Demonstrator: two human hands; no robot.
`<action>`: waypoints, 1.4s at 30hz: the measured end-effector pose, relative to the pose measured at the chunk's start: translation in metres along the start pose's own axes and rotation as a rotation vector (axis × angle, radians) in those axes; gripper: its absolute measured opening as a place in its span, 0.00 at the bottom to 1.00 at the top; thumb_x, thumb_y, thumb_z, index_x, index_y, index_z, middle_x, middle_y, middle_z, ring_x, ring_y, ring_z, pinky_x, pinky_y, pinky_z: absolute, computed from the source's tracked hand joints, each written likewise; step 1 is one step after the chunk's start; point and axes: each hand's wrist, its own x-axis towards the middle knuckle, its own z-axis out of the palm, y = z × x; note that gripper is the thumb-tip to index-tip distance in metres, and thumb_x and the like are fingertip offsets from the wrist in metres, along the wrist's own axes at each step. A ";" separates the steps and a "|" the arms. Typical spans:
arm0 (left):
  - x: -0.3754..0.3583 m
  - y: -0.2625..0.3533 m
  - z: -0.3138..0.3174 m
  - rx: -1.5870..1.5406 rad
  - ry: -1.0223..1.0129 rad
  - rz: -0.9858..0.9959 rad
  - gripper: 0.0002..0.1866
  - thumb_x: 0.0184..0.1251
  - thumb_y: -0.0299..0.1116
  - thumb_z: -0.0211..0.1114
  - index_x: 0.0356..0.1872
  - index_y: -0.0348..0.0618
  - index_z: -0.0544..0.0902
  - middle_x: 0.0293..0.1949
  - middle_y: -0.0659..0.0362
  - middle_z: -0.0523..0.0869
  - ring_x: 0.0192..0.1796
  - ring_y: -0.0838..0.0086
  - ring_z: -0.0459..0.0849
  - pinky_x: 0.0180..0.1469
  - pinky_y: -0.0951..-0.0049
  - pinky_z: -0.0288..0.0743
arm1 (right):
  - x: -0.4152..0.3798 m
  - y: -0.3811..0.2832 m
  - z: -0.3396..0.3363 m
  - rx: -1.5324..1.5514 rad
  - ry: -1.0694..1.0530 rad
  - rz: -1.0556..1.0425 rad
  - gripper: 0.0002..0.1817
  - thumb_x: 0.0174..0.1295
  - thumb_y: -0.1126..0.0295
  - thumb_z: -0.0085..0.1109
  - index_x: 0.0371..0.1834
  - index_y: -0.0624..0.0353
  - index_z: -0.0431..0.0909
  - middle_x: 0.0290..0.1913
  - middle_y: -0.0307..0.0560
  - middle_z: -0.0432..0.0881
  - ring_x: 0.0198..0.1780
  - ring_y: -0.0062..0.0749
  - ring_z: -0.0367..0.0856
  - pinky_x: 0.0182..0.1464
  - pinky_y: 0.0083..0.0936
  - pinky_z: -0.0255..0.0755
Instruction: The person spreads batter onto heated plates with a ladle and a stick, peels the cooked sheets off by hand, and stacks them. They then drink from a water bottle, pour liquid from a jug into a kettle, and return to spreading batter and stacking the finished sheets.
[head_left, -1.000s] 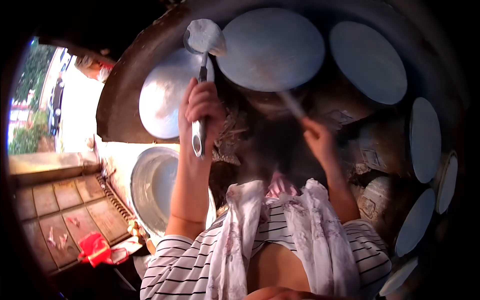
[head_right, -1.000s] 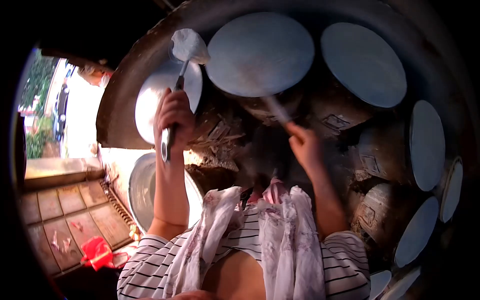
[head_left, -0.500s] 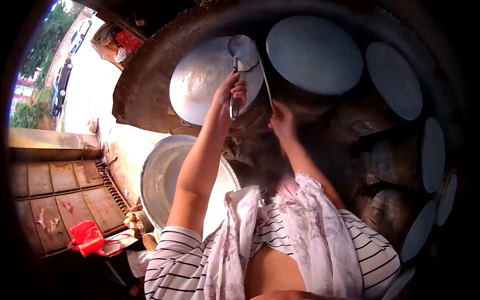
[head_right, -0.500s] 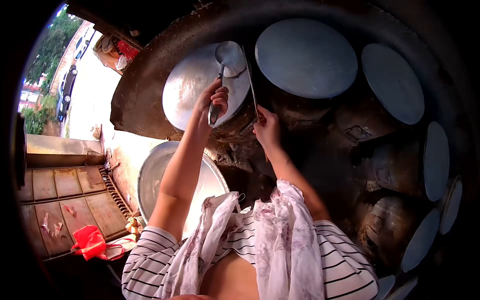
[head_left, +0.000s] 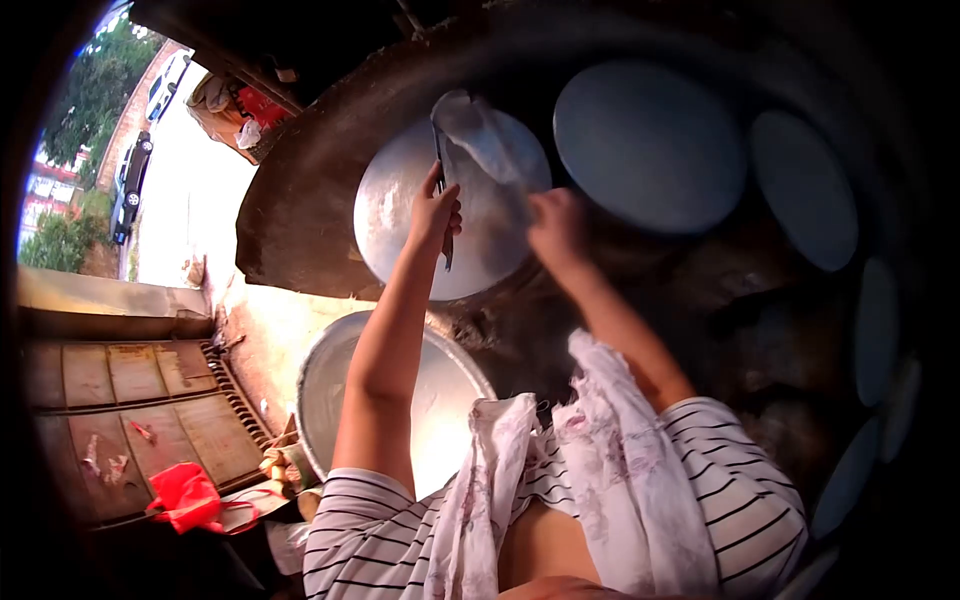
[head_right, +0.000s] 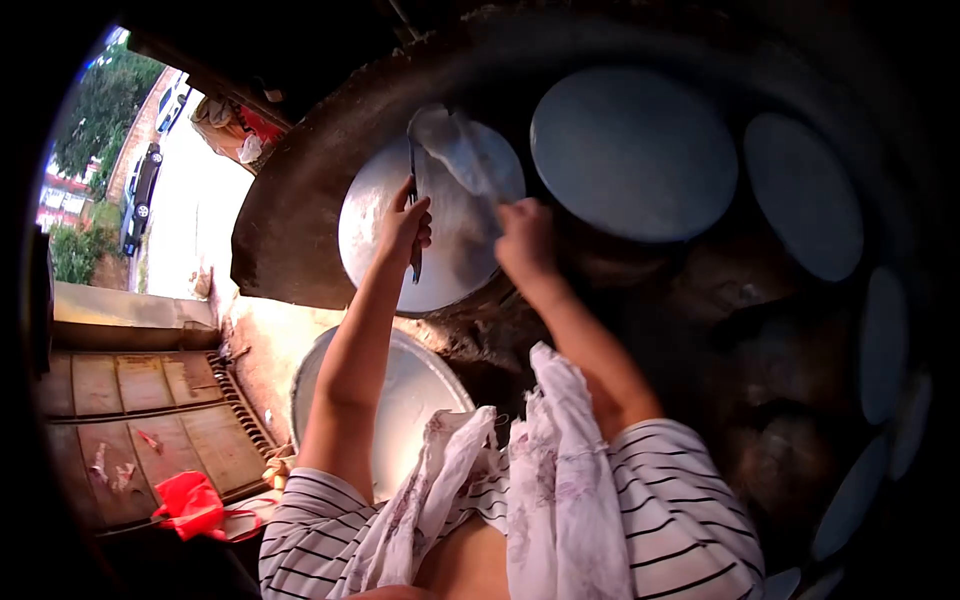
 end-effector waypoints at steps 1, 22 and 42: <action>-0.005 0.001 -0.010 0.036 -0.008 -0.001 0.33 0.66 0.28 0.56 0.71 0.59 0.57 0.16 0.68 0.64 0.14 0.83 0.61 0.16 0.80 0.55 | -0.010 0.005 -0.018 -0.042 0.021 0.003 0.16 0.42 0.82 0.55 0.37 0.61 0.81 0.36 0.52 0.76 0.41 0.48 0.74 0.44 0.38 0.70; -0.114 0.018 -0.099 -0.823 -0.244 0.164 0.24 0.75 0.33 0.45 0.69 0.69 0.58 0.19 0.69 0.56 0.12 0.87 0.55 0.12 0.86 0.54 | 0.010 -0.015 0.006 -0.036 -0.161 -0.043 0.14 0.44 0.80 0.55 0.37 0.60 0.83 0.38 0.48 0.80 0.42 0.47 0.75 0.46 0.35 0.72; -0.159 0.030 -0.034 -0.624 0.255 0.332 0.27 0.73 0.31 0.48 0.70 0.66 0.57 0.17 0.69 0.57 0.11 0.87 0.54 0.10 0.86 0.51 | 0.066 -0.007 0.024 0.239 -0.426 -0.406 0.14 0.43 0.79 0.56 0.33 0.54 0.84 0.33 0.44 0.81 0.40 0.47 0.77 0.45 0.37 0.73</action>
